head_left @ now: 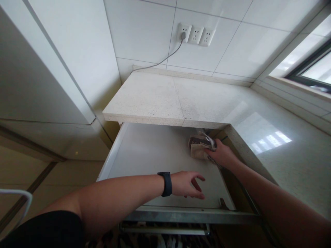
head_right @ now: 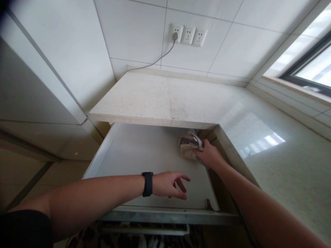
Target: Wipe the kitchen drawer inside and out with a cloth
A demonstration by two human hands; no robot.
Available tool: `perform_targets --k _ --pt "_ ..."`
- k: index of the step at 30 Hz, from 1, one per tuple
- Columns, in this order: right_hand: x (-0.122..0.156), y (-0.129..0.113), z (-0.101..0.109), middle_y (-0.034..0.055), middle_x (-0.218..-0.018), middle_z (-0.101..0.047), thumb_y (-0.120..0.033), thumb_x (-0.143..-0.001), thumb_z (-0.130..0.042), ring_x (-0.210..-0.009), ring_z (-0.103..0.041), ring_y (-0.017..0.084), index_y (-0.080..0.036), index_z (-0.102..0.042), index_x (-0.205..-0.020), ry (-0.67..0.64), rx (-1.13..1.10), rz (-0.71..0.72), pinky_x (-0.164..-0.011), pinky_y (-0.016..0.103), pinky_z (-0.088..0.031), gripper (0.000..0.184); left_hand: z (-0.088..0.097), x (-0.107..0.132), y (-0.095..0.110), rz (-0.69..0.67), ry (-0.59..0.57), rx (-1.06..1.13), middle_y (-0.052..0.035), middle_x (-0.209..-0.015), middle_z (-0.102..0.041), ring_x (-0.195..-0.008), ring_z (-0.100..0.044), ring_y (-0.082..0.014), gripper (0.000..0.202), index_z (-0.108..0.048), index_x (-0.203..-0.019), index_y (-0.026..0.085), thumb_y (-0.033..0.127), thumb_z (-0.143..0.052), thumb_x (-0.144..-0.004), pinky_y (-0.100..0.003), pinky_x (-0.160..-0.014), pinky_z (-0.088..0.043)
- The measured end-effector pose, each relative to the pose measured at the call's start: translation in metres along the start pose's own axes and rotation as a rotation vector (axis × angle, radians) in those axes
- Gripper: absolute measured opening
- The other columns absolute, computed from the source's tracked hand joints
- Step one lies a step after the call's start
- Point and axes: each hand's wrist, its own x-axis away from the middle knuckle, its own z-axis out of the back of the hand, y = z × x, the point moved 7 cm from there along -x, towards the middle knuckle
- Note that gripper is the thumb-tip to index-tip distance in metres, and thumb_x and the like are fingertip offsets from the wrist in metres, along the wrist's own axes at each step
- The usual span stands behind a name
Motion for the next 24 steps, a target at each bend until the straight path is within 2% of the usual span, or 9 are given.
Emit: perform_targets --k 1,2,3,5,7,11,15,19,24 --pt "0.001 0.000 0.000 0.0143 -0.093 -0.072 -0.054 -0.084 -0.061 -0.085 -0.069 0.030 -0.019 -0.053 -0.112 0.009 -0.008 -0.001 -0.063 0.030 -0.041 0.045 0.002 0.000 -0.001 0.004 0.029 -0.012 -0.0084 -0.125 -0.066 -0.060 -0.061 -0.0110 0.104 -0.038 -0.150 0.030 0.040 -0.088 -0.059 -0.026 -0.052 -0.050" --pt "0.001 0.001 -0.001 0.0141 -0.092 -0.072 -0.054 -0.084 -0.060 -0.084 -0.069 0.030 -0.019 -0.053 -0.112 0.015 -0.015 0.002 -0.063 0.030 -0.041 0.045 0.002 0.000 -0.001 0.004 0.048 -0.041 -0.0080 -0.127 -0.066 -0.060 -0.061 -0.0112 0.102 -0.041 -0.149 0.031 0.041 -0.088 -0.059 -0.026 -0.054 -0.050" --pt "0.002 0.001 -0.002 0.0141 -0.092 -0.072 -0.054 -0.084 -0.060 -0.083 -0.069 0.029 -0.019 -0.053 -0.112 0.021 -0.019 0.006 -0.063 0.030 -0.041 0.045 0.002 0.001 0.000 0.001 0.057 -0.087 -0.0065 -0.121 -0.069 -0.064 -0.063 -0.0120 0.087 -0.054 -0.140 0.029 0.044 -0.087 -0.061 -0.026 -0.057 -0.050" --pt "0.002 0.001 -0.003 0.0139 -0.093 -0.071 -0.054 -0.084 -0.060 -0.083 -0.069 0.028 -0.019 -0.053 -0.111 0.029 -0.017 0.016 -0.063 0.030 -0.041 0.044 0.003 0.001 0.003 -0.010 0.079 -0.214 -0.0028 -0.097 -0.075 -0.072 -0.064 -0.0141 0.045 -0.076 -0.107 0.023 0.049 -0.080 -0.071 -0.025 -0.065 -0.048" --pt "0.002 0.001 -0.004 0.0135 -0.094 -0.071 -0.054 -0.084 -0.060 -0.083 -0.069 0.028 -0.019 -0.053 -0.110 0.034 -0.004 0.018 -0.063 0.029 -0.041 0.044 0.004 0.001 0.011 -0.057 0.120 -0.304 -0.0008 -0.088 -0.075 -0.081 -0.065 -0.0157 0.033 -0.079 -0.093 0.023 0.050 -0.078 -0.074 -0.025 -0.071 -0.046" --pt "0.002 0.000 -0.004 0.0143 -0.097 -0.072 -0.054 -0.084 -0.061 -0.087 -0.069 0.029 -0.019 -0.053 -0.112 0.034 0.001 0.019 -0.065 0.029 -0.042 0.045 0.000 0.002 0.017 -0.121 0.059 -0.300 0.0000 -0.105 -0.075 -0.095 -0.067 -0.0169 0.029 -0.079 -0.092 0.023 0.047 -0.078 -0.075 -0.025 -0.082 -0.048" --pt "-0.001 0.002 -0.004 0.0143 -0.099 -0.072 -0.053 -0.083 -0.062 -0.088 -0.069 0.029 -0.020 -0.054 -0.112 0.048 -0.040 0.001 -0.065 0.030 -0.043 0.046 -0.004 0.002 0.015 -0.138 0.018 -0.379 -0.0012 -0.109 -0.074 -0.093 -0.068 -0.0179 0.055 -0.070 -0.120 0.030 0.055 -0.077 -0.072 -0.029 -0.081 -0.048" --pt "-0.002 0.011 -0.007 0.0127 -0.099 -0.072 -0.055 -0.083 -0.062 -0.088 -0.068 0.028 -0.021 -0.054 -0.114 0.123 -0.164 -0.062 -0.066 0.030 -0.045 0.047 -0.012 0.005 0.017 -0.183 -0.033 -0.589 -0.0034 -0.099 -0.075 -0.089 -0.068 -0.0183 0.042 -0.075 -0.108 0.027 0.059 -0.061 -0.085 -0.030 -0.077 -0.047" --pt "-0.004 0.021 -0.006 0.0125 -0.100 -0.071 -0.061 -0.084 -0.059 -0.089 -0.068 0.027 -0.021 -0.055 -0.115 0.242 -0.231 -0.122 -0.070 0.032 -0.047 0.051 -0.018 0.015 0.037 -0.336 0.012 -0.743 -0.0032 -0.115 -0.072 -0.096 -0.067 -0.0187 0.040 -0.067 -0.122 0.025 0.049 -0.057 -0.091 -0.030 -0.077 -0.048"
